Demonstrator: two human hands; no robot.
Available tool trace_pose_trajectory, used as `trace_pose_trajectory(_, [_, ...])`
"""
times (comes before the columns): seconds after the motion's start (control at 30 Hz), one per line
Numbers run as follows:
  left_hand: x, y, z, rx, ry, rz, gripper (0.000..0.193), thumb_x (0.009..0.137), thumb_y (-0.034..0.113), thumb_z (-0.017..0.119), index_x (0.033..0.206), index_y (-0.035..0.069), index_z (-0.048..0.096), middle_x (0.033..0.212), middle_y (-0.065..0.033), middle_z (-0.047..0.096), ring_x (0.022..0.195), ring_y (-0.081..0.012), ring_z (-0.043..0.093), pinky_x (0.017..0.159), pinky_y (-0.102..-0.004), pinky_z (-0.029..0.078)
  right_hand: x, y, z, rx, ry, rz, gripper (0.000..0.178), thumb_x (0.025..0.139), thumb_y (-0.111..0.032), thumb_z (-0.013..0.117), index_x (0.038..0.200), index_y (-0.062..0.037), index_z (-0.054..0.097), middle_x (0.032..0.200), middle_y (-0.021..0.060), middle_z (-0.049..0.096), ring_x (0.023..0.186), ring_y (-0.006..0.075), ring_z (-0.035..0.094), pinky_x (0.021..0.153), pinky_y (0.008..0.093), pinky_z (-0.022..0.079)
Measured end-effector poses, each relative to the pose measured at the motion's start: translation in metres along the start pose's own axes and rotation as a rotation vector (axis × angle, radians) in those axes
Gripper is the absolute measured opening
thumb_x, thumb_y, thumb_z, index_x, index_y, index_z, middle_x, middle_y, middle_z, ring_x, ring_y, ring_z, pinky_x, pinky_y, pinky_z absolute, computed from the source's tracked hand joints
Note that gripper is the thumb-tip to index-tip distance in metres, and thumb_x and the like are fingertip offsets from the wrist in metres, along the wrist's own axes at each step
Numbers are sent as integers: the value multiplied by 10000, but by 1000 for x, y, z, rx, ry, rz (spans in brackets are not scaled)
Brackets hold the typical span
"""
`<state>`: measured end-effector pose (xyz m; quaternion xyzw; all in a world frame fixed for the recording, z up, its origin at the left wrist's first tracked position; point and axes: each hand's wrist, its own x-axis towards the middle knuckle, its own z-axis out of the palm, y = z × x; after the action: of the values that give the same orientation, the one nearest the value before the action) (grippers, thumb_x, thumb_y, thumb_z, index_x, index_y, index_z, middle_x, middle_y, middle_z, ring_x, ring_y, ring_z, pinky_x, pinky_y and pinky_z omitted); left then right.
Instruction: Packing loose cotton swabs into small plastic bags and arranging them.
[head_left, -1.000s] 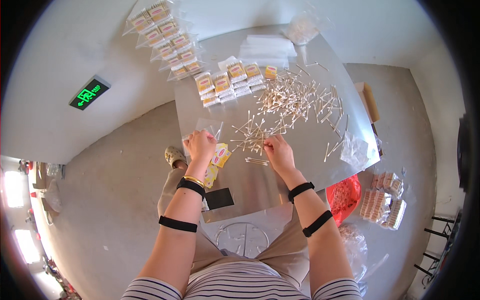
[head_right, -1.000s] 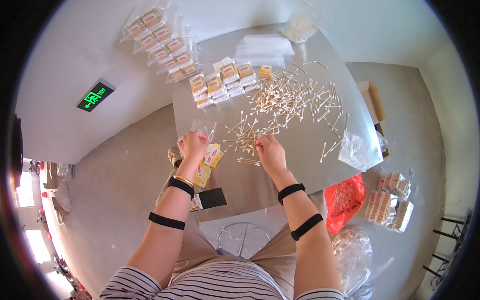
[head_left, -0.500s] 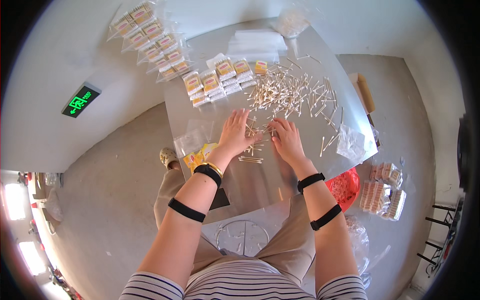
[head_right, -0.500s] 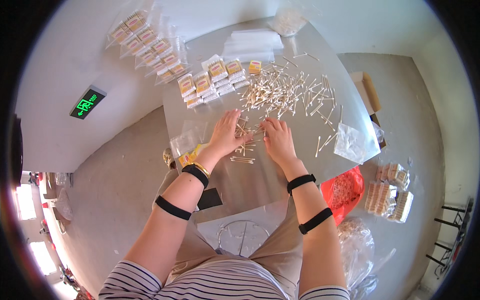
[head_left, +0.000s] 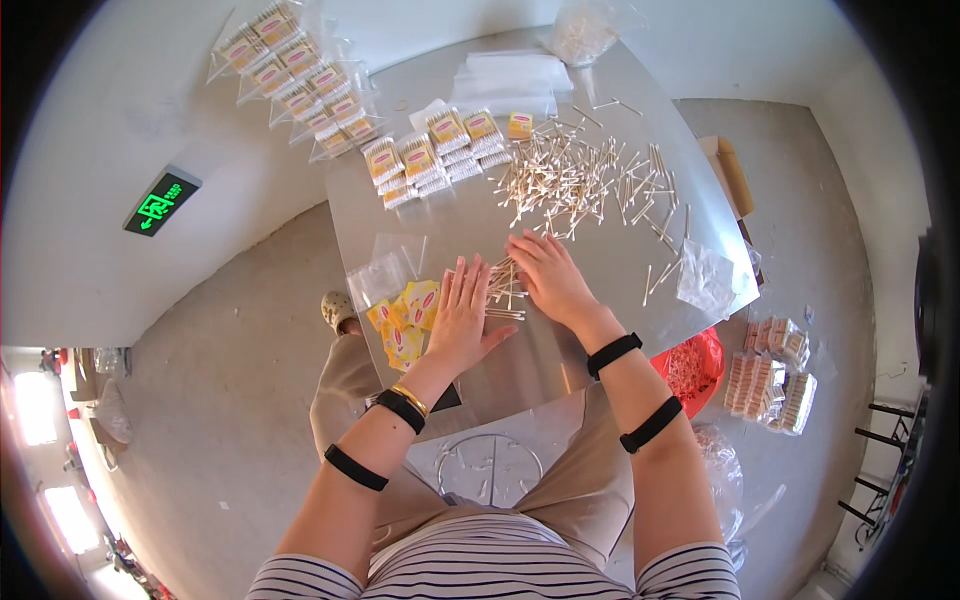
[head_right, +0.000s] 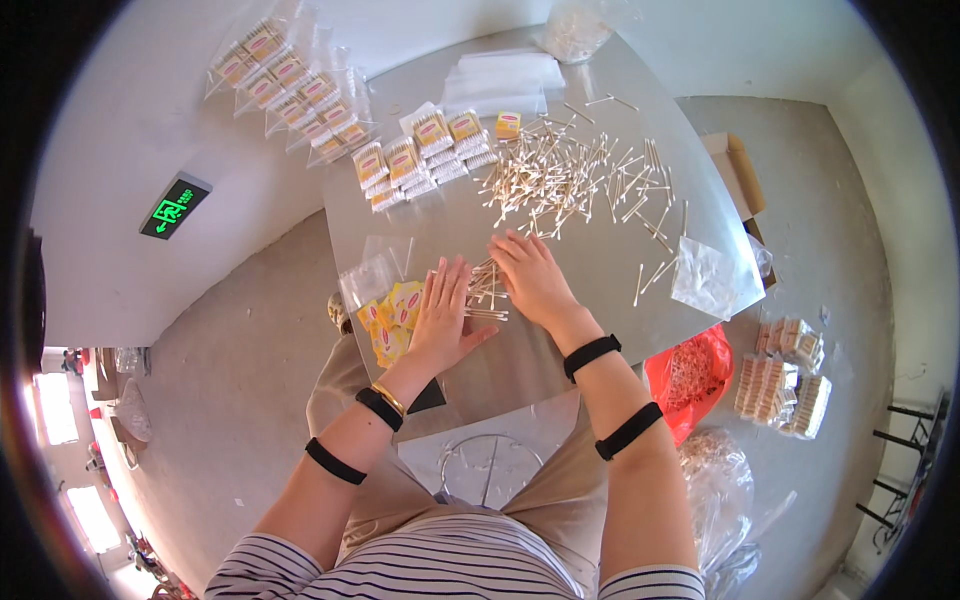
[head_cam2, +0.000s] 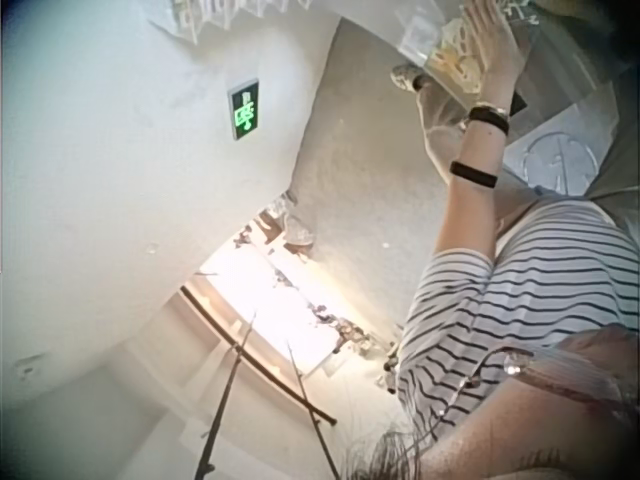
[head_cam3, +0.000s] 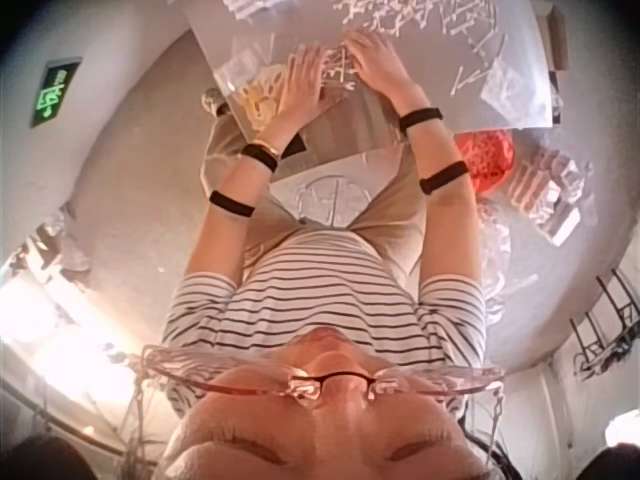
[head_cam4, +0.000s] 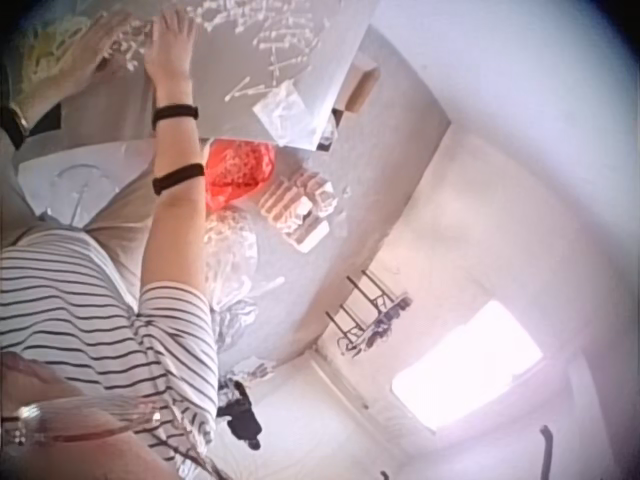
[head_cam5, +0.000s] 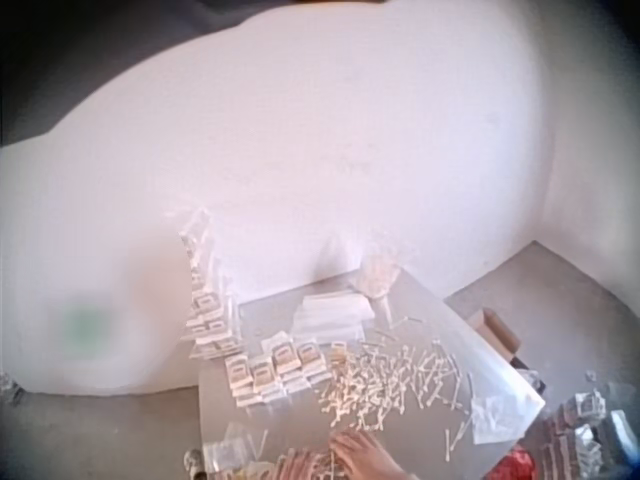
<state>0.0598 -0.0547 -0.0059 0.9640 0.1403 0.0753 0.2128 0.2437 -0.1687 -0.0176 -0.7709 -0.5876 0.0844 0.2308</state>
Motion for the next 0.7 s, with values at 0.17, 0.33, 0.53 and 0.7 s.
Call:
trace_pose_trajectory(0.17, [2, -19, 20, 378, -112, 10, 1082, 904, 694, 528, 1592, -46, 142, 1664, -214, 175, 1563, -343, 111, 1262, -521, 93, -18, -19, 11, -180, -50, -47, 533, 1005, -303, 554, 1488, -97, 463, 1552, 58, 440, 1489, 257, 326, 1239, 484, 233])
trace_pose_trajectory(0.33, [20, -11, 24, 250, -82, -67, 1065, 901, 674, 561, 1590, -35, 166, 1656, -216, 198, 1556, -361, 132, 1255, -521, 122, -42, -15, 11, -259, -18, 141, 682, 998, -383, 552, 1578, -108, 321, 1630, 44, 335, 1528, 236, 257, 1255, 472, 189])
trace_pose_trajectory(0.53, [9, -8, 24, 222, -35, -85, 1099, 885, 653, 607, 1587, -48, 135, 1645, -242, 210, 1539, -382, 188, 1249, -519, 153, -40, -17, 11, -230, 37, 148, 686, 983, -341, 582, 1570, -95, 327, 1616, 69, 353, 1518, 253, 276, 1254, 467, 194])
trace_pose_trajectory(0.7, [-3, 1, 9, 85, -4, -143, 1114, 870, 570, 678, 1581, -68, 103, 1630, -270, 221, 1539, -394, 182, 1254, -514, 141, -31, -16, 10, -137, 44, 125, 683, 974, -316, 599, 1559, -82, 337, 1602, 77, 373, 1507, 258, 293, 1254, 464, 199])
